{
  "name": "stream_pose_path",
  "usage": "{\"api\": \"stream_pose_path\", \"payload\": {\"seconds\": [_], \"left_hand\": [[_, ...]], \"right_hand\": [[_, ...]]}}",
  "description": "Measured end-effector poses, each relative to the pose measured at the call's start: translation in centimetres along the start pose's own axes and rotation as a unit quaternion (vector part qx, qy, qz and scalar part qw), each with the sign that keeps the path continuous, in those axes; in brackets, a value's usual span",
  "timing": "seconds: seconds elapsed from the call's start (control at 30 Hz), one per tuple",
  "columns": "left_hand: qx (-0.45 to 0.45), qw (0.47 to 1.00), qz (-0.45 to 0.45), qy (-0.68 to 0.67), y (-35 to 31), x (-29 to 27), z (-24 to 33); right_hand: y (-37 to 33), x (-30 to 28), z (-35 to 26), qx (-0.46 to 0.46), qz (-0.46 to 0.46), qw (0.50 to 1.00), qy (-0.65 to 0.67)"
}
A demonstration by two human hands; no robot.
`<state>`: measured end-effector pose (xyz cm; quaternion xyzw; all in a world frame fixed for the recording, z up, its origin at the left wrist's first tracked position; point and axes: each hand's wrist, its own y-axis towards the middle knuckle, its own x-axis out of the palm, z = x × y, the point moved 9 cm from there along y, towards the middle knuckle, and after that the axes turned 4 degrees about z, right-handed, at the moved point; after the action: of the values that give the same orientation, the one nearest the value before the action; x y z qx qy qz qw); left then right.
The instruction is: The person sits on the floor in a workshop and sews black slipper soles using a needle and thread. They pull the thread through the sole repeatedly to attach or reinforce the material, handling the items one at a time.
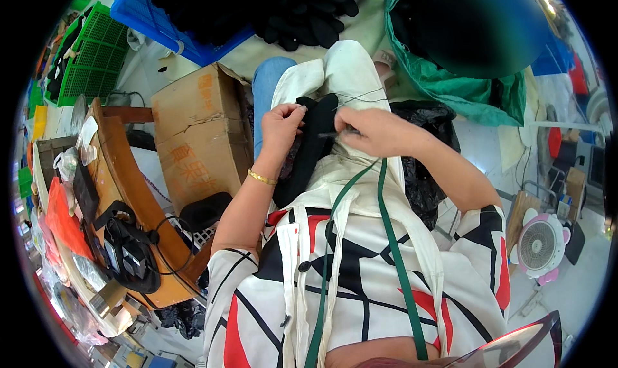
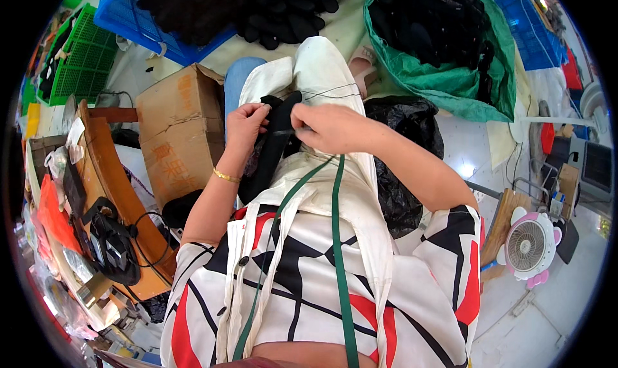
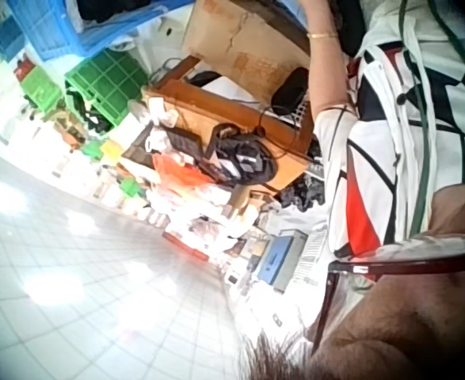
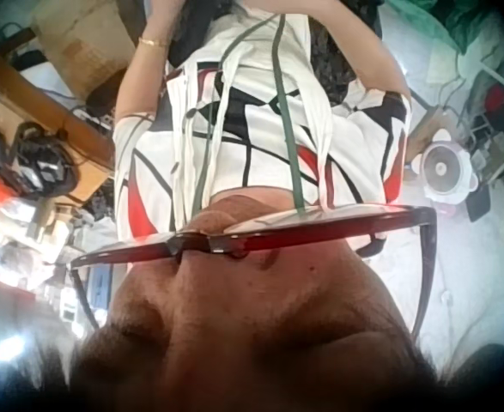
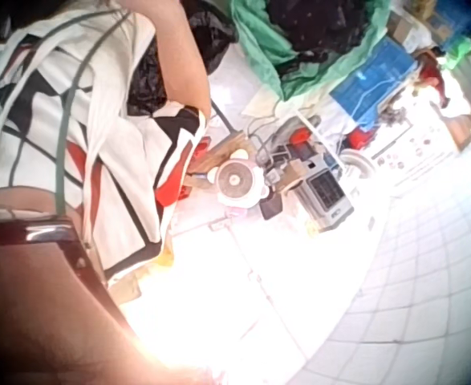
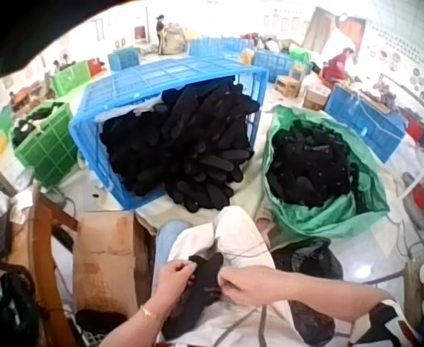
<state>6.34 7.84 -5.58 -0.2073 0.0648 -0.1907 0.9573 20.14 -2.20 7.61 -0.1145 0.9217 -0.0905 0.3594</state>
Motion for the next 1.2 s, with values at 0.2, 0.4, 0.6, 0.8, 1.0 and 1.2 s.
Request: {"api": "stream_pose_path", "payload": {"seconds": [0.2, 0.4, 0.6, 0.8, 1.0, 1.2], "left_hand": [[-0.020, 0.999, -0.010, -0.029, -0.4, 0.1, 0.1], [-0.041, 0.999, -0.010, -0.031, -0.2, 0.1, -0.6], [-0.049, 0.999, -0.010, -0.015, -0.1, 0.2, -0.7], [-0.055, 0.998, -0.011, -0.020, -0.1, 0.3, -0.6], [-0.055, 0.998, -0.018, -0.027, 0.0, 0.4, -0.8], [-0.043, 0.996, -0.032, -0.068, 0.1, 0.3, -0.5]], "right_hand": [[4.8, -0.6, -0.3, -0.012, 0.037, 0.976, -0.215], [7.3, 1.2, 1.3, -0.009, 0.009, 0.959, -0.284], [8.2, 1.9, 1.7, -0.001, -0.030, 0.953, -0.302], [8.5, 2.2, 2.0, -0.001, -0.042, 0.951, -0.307], [8.6, 2.4, 2.0, -0.006, -0.042, 0.947, -0.317], [4.9, 2.3, -2.8, -0.125, -0.037, 0.951, -0.279]]}}
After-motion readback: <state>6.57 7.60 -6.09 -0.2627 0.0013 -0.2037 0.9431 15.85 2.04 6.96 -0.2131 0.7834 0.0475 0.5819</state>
